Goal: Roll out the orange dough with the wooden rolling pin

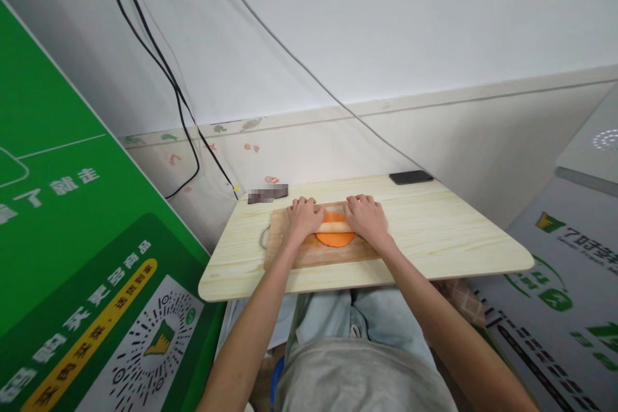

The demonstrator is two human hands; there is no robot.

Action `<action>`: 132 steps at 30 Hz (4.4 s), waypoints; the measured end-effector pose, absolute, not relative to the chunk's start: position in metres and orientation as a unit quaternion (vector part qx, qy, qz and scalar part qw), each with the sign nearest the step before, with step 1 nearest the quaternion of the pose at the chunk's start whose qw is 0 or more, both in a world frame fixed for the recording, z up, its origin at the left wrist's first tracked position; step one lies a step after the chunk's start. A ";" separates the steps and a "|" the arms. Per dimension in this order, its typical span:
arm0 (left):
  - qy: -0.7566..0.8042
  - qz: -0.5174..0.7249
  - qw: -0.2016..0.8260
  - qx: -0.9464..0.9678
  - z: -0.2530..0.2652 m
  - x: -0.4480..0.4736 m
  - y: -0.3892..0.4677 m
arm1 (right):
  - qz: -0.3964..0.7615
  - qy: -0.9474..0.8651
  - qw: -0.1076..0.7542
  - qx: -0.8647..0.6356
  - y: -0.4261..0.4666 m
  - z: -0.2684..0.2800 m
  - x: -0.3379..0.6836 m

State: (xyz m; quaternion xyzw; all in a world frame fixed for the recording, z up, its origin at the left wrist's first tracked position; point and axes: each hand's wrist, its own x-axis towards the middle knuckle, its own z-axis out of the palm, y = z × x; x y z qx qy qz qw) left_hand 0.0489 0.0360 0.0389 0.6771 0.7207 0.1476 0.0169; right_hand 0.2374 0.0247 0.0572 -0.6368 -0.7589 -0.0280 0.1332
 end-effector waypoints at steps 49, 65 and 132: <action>0.722 0.173 0.008 0.669 0.045 0.049 0.041 | 0.073 -0.763 0.094 -0.635 0.055 0.065 0.237; 0.719 0.163 0.005 0.675 0.044 0.049 0.039 | 0.055 -0.758 0.102 -0.642 0.049 0.063 0.236; 0.709 0.188 -0.002 0.679 0.039 0.050 0.032 | -0.068 -0.759 0.145 -0.632 -0.013 0.044 0.230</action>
